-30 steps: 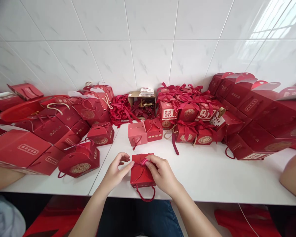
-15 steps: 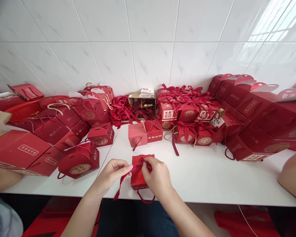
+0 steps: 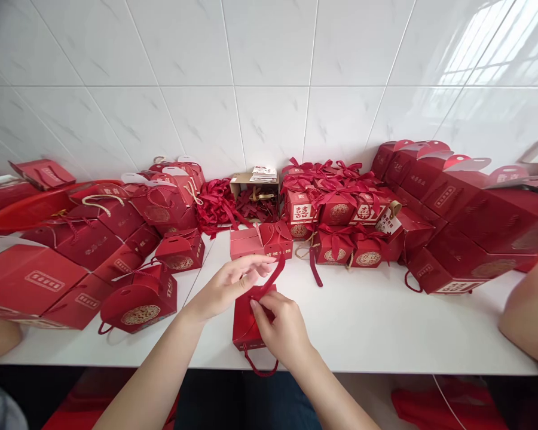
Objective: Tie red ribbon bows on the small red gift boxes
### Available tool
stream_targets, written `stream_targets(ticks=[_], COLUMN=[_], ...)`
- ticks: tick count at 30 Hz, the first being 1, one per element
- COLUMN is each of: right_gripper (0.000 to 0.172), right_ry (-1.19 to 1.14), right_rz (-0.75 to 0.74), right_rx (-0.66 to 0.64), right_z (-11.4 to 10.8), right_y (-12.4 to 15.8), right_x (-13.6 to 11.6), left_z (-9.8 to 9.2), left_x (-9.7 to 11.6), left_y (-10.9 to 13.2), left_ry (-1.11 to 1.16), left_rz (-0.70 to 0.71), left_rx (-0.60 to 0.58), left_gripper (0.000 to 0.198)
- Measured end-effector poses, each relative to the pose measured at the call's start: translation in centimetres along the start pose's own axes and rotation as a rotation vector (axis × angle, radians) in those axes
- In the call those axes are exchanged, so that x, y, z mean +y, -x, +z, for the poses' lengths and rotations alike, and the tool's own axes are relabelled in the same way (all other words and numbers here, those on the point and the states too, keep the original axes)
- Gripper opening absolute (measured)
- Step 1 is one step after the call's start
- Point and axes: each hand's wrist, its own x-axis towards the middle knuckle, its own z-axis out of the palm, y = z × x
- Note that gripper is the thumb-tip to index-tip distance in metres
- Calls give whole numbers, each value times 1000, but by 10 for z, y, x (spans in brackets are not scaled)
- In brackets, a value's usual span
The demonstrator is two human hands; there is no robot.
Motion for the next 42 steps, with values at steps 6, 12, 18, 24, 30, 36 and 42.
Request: stream_targets(ticks=[6,12,18,24,30,36,42], right_gripper=[31,20,22,9,17,18,21], right_ry=[-94,-238,-320,-163,4,-21,38], right_rz=[-26,116,171,-5,-126,-29,71], right_rx=[-53,16,120,68,96,76,-9], right_z=[-5,-1,6,2,1,2,-2], right_y=[-1,1,4,5,8,8,6], right_x=[2,6,12,6,9,13,11], left_z=[-2,12,24,31,33,36,38], left_x=[-38,-58,-64,-60,-60,-64,-65], left_y=[30,43,47,50,51,50,48], left_ry=[-168,-142,-263,-192,-213,-253,-250], left_rz=[-97,-48,44,45,66,118,90], left_rx=[110,279,349,429,447,484,477], left_gripper=[24,6,4,17,13,11,10])
